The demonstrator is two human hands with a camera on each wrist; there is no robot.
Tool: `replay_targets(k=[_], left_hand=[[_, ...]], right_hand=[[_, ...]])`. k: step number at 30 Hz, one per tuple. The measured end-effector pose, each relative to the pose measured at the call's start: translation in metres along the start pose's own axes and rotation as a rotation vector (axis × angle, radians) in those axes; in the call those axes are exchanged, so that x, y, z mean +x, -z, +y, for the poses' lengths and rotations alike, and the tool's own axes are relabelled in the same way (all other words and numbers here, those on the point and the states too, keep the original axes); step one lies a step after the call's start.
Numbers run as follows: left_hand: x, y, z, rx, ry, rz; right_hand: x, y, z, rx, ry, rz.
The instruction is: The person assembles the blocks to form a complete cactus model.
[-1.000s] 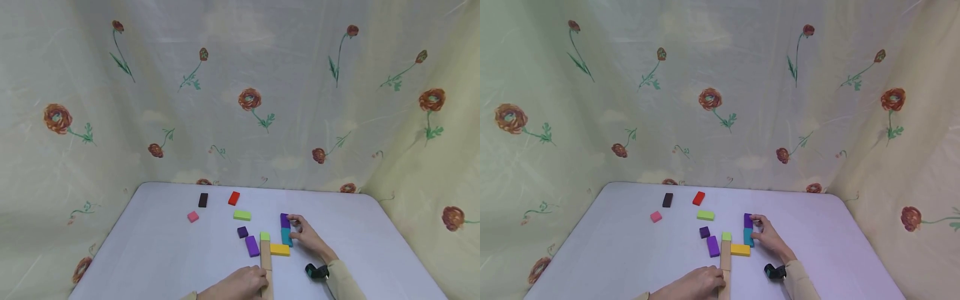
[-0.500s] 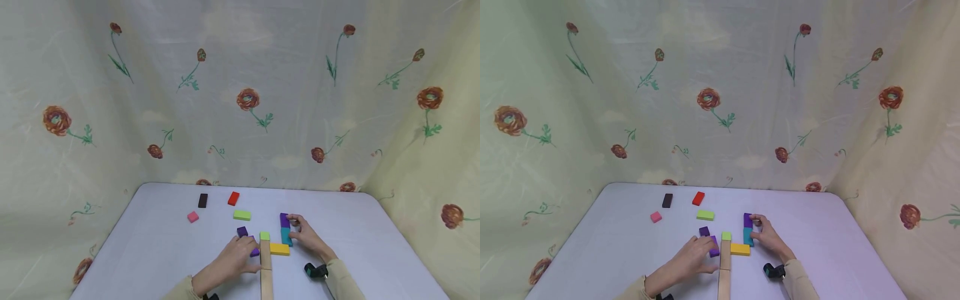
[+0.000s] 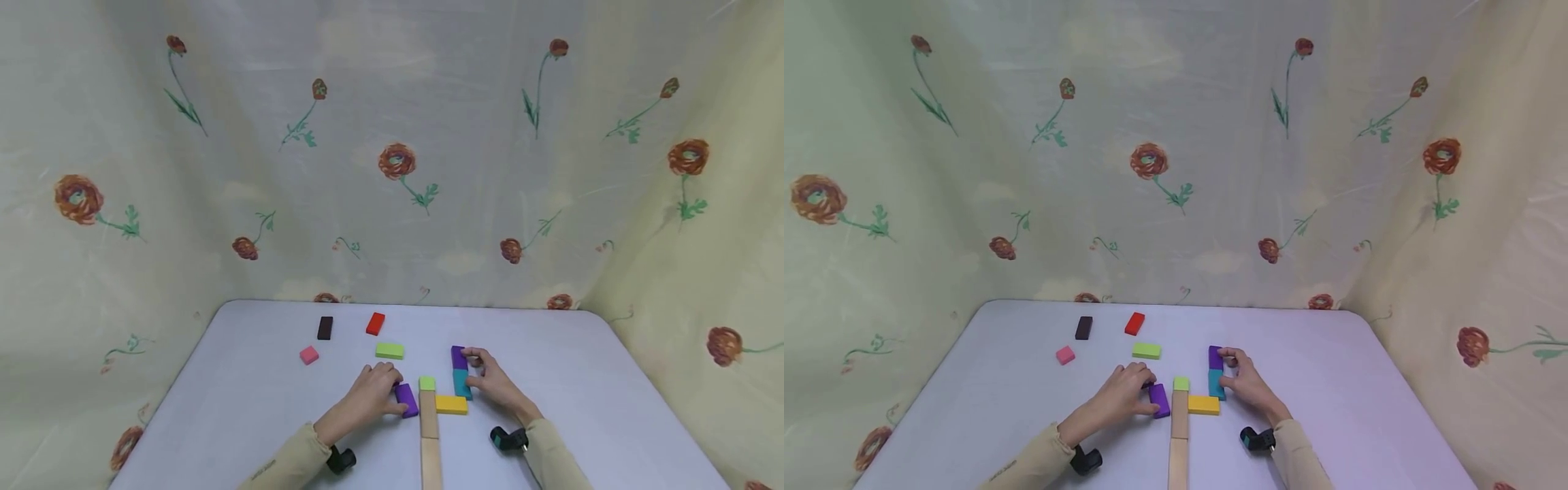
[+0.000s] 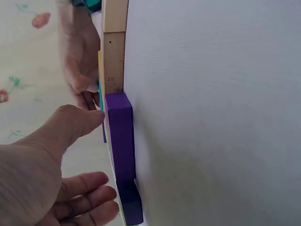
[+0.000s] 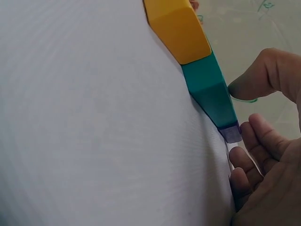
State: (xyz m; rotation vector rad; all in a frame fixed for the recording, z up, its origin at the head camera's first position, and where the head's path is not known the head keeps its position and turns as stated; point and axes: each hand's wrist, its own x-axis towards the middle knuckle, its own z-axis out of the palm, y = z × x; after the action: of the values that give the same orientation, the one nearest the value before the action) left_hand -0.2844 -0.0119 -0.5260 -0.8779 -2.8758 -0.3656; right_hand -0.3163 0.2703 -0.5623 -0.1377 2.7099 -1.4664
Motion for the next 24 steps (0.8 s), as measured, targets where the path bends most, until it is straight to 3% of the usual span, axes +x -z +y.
replay_targets(k=[15, 20, 24], left_hand=[[0.005, -0.001, 0.003, -0.085, 0.036, -0.090], [0.008, 0.002, 0.001, -0.173, 0.068, -0.098], [0.015, 0.002, -0.002, -0.263, 0.131, -0.139]], right_hand=[[0.001, -0.001, 0.001, -0.018, -0.013, 0.016], [0.000, -0.001, 0.002, -0.016, -0.025, 0.007], [0.000, -0.001, 0.001, -0.006, -0.021, 0.003]])
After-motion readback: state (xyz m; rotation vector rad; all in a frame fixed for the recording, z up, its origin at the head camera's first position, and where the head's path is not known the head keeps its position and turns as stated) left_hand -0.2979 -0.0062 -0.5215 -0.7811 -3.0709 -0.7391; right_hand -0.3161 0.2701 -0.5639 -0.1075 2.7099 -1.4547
